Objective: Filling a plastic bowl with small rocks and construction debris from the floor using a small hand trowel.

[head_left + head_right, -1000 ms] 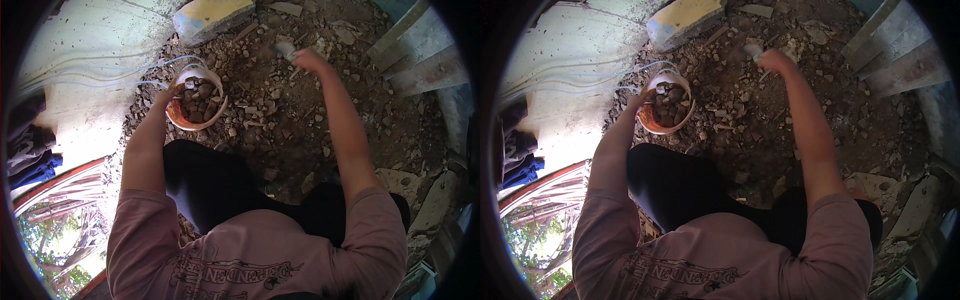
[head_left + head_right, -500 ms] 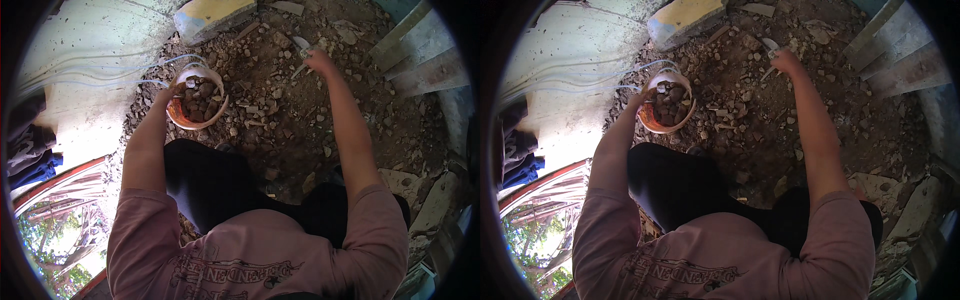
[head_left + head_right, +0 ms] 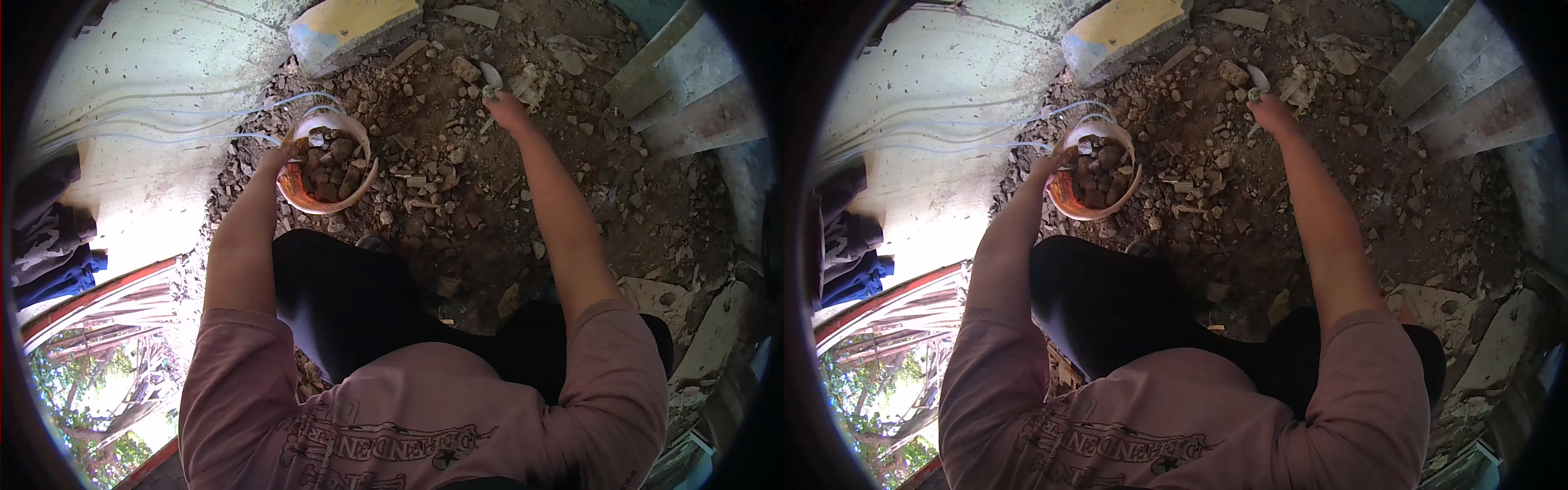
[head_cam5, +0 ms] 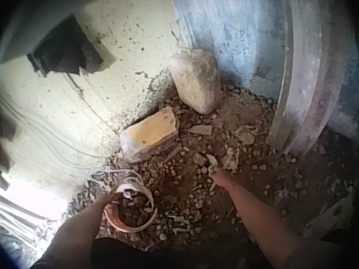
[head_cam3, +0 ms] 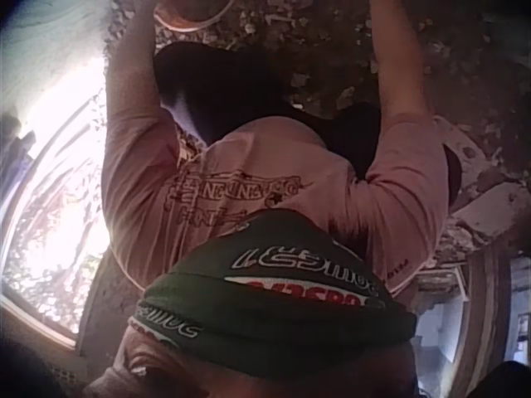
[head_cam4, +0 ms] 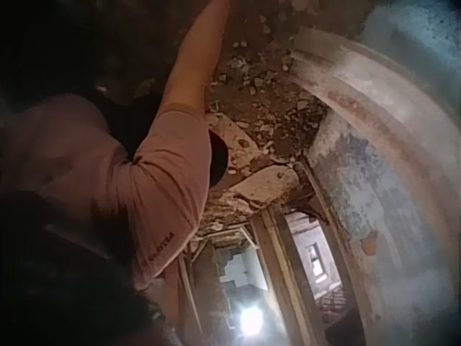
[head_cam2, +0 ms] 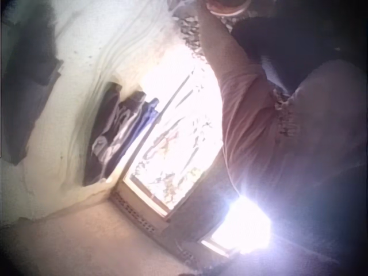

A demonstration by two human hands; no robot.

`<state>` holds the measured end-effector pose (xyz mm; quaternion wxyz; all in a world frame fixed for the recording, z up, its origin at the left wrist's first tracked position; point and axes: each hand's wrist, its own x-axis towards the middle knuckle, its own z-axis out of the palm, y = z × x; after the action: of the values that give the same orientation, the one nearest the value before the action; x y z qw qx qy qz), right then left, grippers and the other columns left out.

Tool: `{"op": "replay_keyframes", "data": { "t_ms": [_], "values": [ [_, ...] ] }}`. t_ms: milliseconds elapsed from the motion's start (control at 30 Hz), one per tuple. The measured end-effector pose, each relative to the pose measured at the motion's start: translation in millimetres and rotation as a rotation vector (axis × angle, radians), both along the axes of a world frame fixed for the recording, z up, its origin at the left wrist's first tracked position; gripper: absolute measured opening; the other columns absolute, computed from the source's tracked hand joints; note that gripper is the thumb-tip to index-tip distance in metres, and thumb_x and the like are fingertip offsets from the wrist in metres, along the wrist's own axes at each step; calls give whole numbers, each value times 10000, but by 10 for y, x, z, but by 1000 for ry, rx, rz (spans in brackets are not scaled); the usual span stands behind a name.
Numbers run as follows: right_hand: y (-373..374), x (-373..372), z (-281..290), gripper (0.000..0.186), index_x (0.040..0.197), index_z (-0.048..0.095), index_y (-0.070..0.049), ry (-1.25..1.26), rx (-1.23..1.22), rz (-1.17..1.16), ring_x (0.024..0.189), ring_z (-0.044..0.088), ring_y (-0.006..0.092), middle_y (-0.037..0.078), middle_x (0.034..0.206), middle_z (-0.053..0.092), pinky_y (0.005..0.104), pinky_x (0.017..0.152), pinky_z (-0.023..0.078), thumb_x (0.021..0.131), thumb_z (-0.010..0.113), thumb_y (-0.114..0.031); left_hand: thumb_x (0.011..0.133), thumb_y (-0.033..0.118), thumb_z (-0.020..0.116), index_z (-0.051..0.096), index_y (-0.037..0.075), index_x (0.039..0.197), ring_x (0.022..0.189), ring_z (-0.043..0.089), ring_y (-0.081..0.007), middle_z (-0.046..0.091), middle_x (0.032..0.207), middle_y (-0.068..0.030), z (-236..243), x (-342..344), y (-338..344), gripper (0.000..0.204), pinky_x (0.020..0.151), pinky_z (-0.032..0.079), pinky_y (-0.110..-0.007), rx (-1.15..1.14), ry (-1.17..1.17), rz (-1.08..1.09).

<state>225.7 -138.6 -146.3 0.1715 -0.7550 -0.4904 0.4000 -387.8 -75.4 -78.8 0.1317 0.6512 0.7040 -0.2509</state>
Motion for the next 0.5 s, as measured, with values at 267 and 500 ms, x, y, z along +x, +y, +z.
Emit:
{"op": "replay_keyframes", "data": {
  "t_ms": [267, 500],
  "values": [
    [224, 447, 640, 415, 1168, 563, -15, 469, -400, 59, 445, 389, 54, 12, 800, 618, 263, 395, 298, 963, 602, -374, 980, 520, 462, 699, 4, 1070, 1055, 651, -403, 675, 1104, -254, -116, -326, 5, 575, 903, 510, -479, -44, 51, 60],
    [177, 230, -303, 495, 1234, 583, 21, -5, 60, -41, 659, 606, 244, 96, 817, 658, 429, 657, 490, 998, 516, -409, 978, 509, 480, 677, 34, 1115, 904, 694, -393, 692, 973, -251, -161, -22, 171, 533, 751, 547, -490, 59, 23, 89]
  ]
}}
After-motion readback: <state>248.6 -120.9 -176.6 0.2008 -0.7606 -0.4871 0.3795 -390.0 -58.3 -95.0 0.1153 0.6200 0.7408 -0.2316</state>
